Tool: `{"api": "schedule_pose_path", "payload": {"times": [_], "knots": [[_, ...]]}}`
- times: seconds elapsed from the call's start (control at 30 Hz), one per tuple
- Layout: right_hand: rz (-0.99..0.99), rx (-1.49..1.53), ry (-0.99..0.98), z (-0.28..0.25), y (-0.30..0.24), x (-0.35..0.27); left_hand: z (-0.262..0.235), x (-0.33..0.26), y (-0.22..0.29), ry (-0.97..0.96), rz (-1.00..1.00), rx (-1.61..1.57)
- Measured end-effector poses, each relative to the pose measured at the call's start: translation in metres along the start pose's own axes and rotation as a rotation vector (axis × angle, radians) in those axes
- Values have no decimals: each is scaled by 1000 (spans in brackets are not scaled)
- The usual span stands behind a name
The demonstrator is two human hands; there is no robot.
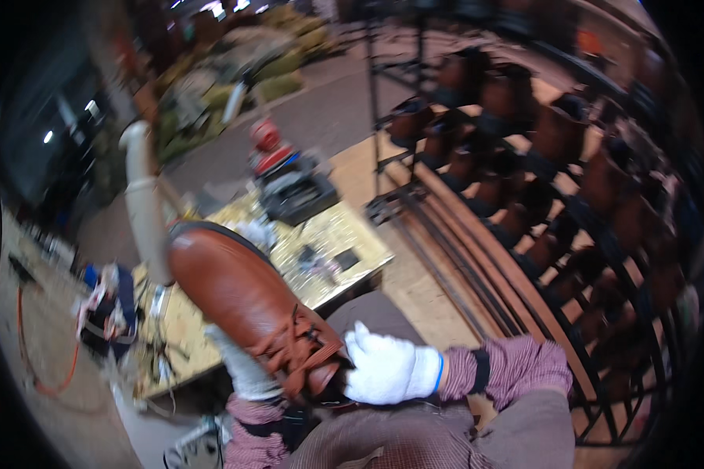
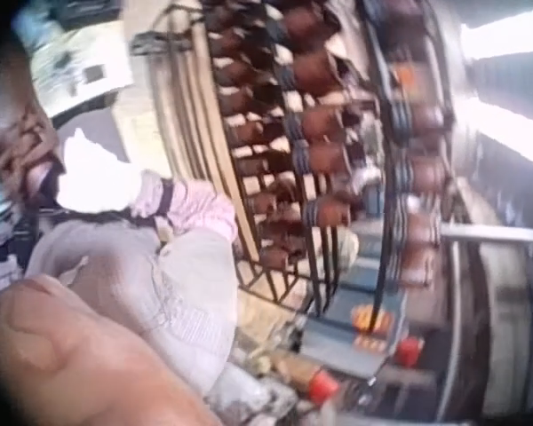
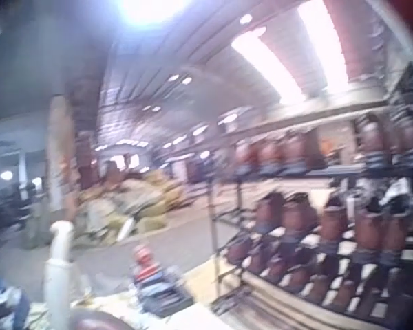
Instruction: Inspecting, cleaning, or applying finishing touches to brown shoes and organizing them on a industrial rack.
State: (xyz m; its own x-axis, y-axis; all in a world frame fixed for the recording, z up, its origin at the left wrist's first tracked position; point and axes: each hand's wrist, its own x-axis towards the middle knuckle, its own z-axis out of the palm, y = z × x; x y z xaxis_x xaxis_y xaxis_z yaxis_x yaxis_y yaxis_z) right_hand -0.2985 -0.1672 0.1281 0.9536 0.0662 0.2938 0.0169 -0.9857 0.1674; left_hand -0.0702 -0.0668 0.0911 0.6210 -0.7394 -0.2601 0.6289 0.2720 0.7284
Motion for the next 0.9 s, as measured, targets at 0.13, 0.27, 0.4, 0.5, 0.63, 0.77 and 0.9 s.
{"api": "schedule_pose_path", "payload": {"times": [0.13,0.27,0.4,0.5,0.63,0.77,0.9], "knots": [[191,-186,535,-143,78,-11,68,-8,45,-481,189,66],[335,-1442,310,-228,155,-76,126,-12,36,-714,409,417],[759,-1436,204,-357,158,-56,114,6,-7,-819,119,432],[1338,-1028,-38,-386,247,-43,78,29,-24,-798,52,393],[1381,-1400,-216,-378,284,-47,33,43,-19,-574,-101,414],[725,-1275,466,-334,319,-22,-21,44,-22,-300,-94,455],[1285,-749,345,-343,425,-59,-36,37,-25,-209,-52,410]]}}
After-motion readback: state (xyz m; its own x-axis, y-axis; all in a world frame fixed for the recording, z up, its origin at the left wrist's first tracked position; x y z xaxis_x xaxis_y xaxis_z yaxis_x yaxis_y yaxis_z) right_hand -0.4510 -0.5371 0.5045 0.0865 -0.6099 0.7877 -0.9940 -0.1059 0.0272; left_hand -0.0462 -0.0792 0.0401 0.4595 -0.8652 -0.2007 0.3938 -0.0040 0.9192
